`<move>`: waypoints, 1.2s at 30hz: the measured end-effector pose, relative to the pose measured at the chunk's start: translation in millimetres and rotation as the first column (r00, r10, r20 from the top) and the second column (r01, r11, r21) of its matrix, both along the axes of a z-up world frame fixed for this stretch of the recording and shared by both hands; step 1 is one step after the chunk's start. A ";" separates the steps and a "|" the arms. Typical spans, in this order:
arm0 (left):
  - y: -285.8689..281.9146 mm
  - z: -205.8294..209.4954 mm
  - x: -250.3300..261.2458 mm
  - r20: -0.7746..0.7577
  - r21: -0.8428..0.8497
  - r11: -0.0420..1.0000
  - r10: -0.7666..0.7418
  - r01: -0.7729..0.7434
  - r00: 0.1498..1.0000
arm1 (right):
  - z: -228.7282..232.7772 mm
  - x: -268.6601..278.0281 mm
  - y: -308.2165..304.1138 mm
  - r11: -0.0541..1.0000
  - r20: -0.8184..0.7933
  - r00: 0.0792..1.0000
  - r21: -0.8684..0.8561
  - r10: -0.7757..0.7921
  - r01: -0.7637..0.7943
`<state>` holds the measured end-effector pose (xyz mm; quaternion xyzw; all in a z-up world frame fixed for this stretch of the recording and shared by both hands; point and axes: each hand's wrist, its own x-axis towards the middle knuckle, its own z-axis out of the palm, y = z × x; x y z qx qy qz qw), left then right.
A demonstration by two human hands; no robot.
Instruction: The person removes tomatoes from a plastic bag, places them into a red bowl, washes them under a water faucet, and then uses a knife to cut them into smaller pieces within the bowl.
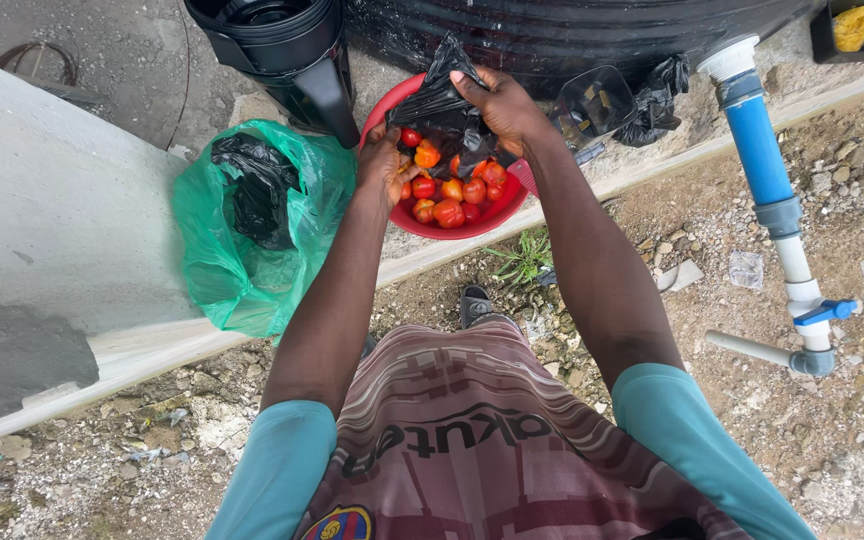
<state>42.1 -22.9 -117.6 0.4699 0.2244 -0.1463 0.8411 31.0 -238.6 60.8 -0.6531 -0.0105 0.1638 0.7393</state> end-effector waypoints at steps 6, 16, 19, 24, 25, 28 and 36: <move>5.8 14.7 -1.9 -0.017 0.035 0.999 -0.033 0.033 0.999 | -6.4 -0.5 -12.2 0.989 0.042 0.993 -0.096 -0.111 0.115; 14.2 107.6 -21.4 0.272 0.432 0.892 -0.272 0.135 0.923 | 44.2 -11.2 -24.9 0.995 0.124 0.988 0.050 -0.091 0.085; 16.5 113.6 -21.3 0.291 0.153 0.974 -0.204 0.165 0.935 | 51.6 -13.9 -24.5 0.975 -0.031 0.993 0.187 -0.113 0.116; 16.9 109.5 -26.6 -0.067 -0.217 0.967 -0.148 0.131 0.987 | 24.7 -14.7 -14.9 0.943 -0.080 0.993 0.317 -0.081 0.102; 16.5 109.8 -28.7 -0.068 -0.217 0.968 -0.145 0.127 0.987 | 15.4 -15.8 -12.6 0.950 -0.075 0.993 0.292 -0.090 0.109; 13.2 113.8 -38.2 -0.139 -0.254 0.949 -0.228 0.188 0.964 | -13.3 -18.0 -4.2 0.971 0.020 0.988 0.191 -0.153 0.146; 6.4 105.2 -60.9 0.149 -0.347 0.912 -0.175 0.218 0.973 | -12.4 -95.3 42.4 0.812 0.444 0.846 -0.583 0.295 0.023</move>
